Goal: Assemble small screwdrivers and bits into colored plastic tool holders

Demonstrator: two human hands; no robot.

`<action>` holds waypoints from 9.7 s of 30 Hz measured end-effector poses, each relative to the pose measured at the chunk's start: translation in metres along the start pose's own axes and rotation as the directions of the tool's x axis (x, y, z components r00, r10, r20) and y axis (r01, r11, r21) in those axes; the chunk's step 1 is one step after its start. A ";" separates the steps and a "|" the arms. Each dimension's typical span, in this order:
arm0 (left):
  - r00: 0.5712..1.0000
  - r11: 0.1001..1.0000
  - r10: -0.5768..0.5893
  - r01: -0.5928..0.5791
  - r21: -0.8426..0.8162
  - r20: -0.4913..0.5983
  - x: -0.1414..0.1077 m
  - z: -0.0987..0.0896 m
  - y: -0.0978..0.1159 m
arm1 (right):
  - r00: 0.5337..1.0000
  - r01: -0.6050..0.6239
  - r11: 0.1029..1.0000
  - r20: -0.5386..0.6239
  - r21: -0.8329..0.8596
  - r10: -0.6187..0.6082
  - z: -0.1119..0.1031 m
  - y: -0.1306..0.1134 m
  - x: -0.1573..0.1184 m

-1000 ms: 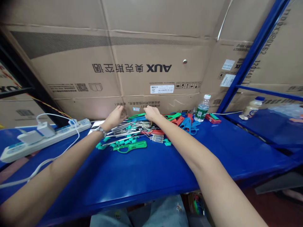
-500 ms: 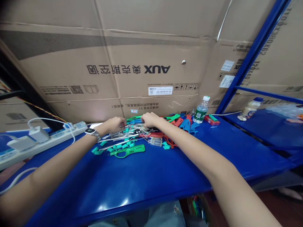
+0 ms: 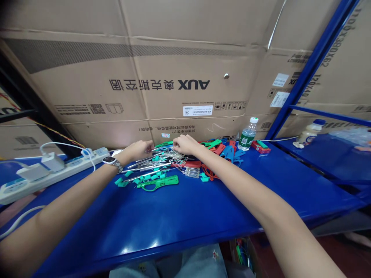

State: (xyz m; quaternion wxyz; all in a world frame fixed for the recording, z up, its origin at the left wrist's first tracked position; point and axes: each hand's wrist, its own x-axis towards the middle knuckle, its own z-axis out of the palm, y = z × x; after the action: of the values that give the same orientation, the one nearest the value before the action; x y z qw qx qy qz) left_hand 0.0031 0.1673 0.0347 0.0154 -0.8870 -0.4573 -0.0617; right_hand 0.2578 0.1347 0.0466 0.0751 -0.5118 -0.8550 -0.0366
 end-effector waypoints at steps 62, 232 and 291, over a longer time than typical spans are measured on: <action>0.778 0.948 -0.125 -0.089 -0.305 -0.616 -0.070 -0.002 0.020 | 0.869 0.088 0.922 -0.481 0.377 0.114 0.047 -0.043 -0.022; 0.905 0.901 0.372 -0.405 -0.155 -0.206 -0.140 0.052 0.091 | 0.936 0.325 0.942 -0.170 0.090 -0.307 0.054 -0.083 -0.144; 0.913 0.947 0.314 -0.322 0.013 -0.258 -0.149 0.054 0.104 | 0.980 0.106 0.986 -0.183 0.131 -0.081 0.053 -0.088 -0.137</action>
State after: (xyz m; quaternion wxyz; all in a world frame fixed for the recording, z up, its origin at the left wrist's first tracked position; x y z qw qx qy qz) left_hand 0.0067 -0.0091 -0.0342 0.0711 -0.9342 -0.3000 -0.1796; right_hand 0.2389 -0.0192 -0.0269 0.1848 -0.4593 -0.8684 -0.0253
